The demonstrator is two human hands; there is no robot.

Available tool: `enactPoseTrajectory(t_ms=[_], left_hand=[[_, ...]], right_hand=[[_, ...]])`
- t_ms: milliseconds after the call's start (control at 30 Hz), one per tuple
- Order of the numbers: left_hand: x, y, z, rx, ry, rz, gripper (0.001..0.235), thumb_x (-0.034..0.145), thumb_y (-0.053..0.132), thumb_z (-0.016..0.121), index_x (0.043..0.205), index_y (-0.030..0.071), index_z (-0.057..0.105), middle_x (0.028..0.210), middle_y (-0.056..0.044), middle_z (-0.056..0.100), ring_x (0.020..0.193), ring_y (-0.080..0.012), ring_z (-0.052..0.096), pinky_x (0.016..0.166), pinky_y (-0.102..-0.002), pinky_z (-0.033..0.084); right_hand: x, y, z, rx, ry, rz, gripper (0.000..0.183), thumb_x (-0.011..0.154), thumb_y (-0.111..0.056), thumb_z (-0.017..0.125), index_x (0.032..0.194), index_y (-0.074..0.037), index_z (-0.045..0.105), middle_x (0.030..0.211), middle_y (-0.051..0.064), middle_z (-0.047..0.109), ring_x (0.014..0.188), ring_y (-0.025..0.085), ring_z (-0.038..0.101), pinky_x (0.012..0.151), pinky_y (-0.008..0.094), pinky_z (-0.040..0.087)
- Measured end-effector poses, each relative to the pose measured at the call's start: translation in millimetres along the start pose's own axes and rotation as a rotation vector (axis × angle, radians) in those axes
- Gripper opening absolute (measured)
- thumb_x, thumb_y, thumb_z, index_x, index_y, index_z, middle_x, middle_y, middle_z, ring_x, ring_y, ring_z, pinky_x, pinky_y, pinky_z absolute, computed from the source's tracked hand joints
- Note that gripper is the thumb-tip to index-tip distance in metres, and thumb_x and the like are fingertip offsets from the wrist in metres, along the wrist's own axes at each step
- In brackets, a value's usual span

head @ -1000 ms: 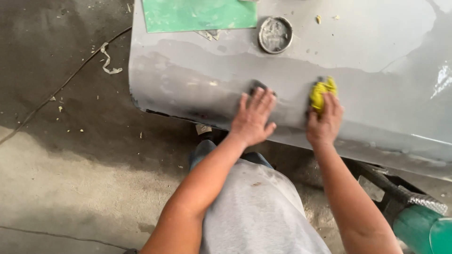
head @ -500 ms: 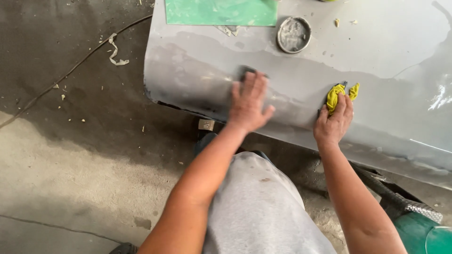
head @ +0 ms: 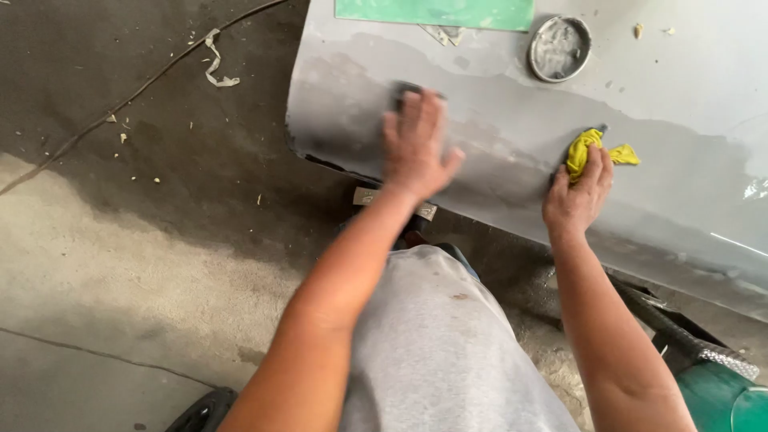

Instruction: The person sands a large, flat, grey surface using a sanding block and wipes the area with a yellow cloth. They repeatedly dip the sanding block and cloth into a green bucket of water to clean them before resuming sanding and wiping.

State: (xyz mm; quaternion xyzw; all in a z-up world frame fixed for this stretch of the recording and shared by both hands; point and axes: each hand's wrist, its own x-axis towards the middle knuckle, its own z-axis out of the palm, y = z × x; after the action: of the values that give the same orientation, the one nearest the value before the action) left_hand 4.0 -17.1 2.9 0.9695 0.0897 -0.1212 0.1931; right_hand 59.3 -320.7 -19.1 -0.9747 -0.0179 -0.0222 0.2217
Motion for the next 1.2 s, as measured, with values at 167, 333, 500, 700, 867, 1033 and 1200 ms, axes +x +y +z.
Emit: enactPoseTrajectory(t_ms=[167,333,500,700,867,1033,1200], left_hand=[[-1.1,-14.9,-0.4,0.050,-0.193,0.273,0.084,0.104,0.064,0.046,0.165,0.020,0.010,0.173,-0.003,-0.004,0.160,-0.0232,0.001,0.126,-0.063,0.000],[9.3,-102.5,-43.8,0.061,-0.071,-0.040,0.078,0.107,0.060,0.044,0.168,0.025,0.009,0.175,0.001,-0.003,0.162,-0.0205,0.003,0.127,-0.062,0.000],[19.2,-53.8,-29.7,0.044,-0.034,-0.029,0.089,0.105,0.066,0.047,0.166,0.013,0.009,0.173,-0.010,-0.001,0.161,-0.0284,0.004,0.126,-0.064,0.003],[-19.3,-104.6,-27.1,0.087,-0.113,0.168,0.080,0.106,0.062,0.045,0.166,0.023,0.010,0.174,-0.003,0.000,0.161,-0.0245,0.006,0.125,-0.065,0.002],[12.6,-128.0,-63.9,0.031,0.012,-0.198,0.083,0.106,0.062,0.046,0.167,0.019,0.008,0.175,-0.004,-0.001,0.163,-0.0262,0.004,0.128,-0.062,0.004],[8.0,-56.9,-31.2,0.041,-0.103,0.125,0.088,0.103,0.065,0.043,0.166,0.015,0.008,0.174,-0.007,-0.001,0.161,-0.0278,0.002,0.127,-0.061,0.003],[-11.4,-121.6,-28.4,0.006,0.012,0.128,0.081,0.104,0.063,0.042,0.168,0.022,0.016,0.175,0.000,0.007,0.162,-0.0215,0.007,0.127,-0.064,0.004]], right_hand=[[-9.2,-37.8,15.5,0.020,0.002,-0.070,0.061,0.099,-0.010,0.071,0.155,-0.013,0.047,0.160,0.020,0.042,0.147,0.042,0.040,0.121,0.051,0.034],[-10.7,-45.2,21.6,0.016,0.025,-0.089,0.060,0.100,-0.009,0.070,0.156,-0.012,0.047,0.161,0.020,0.042,0.148,0.042,0.040,0.123,0.051,0.033],[-9.4,-56.9,27.7,0.013,-0.002,0.026,0.064,0.100,-0.009,0.070,0.158,-0.012,0.044,0.161,0.020,0.038,0.148,0.043,0.036,0.121,0.051,0.030],[-11.9,-66.0,28.4,0.016,0.019,0.063,0.065,0.099,-0.008,0.071,0.157,-0.014,0.044,0.162,0.018,0.037,0.148,0.042,0.036,0.122,0.050,0.030],[-12.2,-75.3,34.7,0.019,0.035,0.066,0.064,0.099,-0.009,0.071,0.157,-0.014,0.045,0.162,0.019,0.039,0.147,0.042,0.038,0.122,0.051,0.031],[-14.3,-106.5,45.0,0.023,0.040,-0.048,0.062,0.098,-0.008,0.071,0.155,-0.012,0.047,0.161,0.019,0.042,0.147,0.043,0.039,0.123,0.052,0.031],[-14.4,-119.1,42.2,0.059,0.023,-0.066,0.058,0.098,-0.008,0.070,0.152,-0.010,0.050,0.159,0.020,0.043,0.147,0.044,0.038,0.122,0.053,0.031]])
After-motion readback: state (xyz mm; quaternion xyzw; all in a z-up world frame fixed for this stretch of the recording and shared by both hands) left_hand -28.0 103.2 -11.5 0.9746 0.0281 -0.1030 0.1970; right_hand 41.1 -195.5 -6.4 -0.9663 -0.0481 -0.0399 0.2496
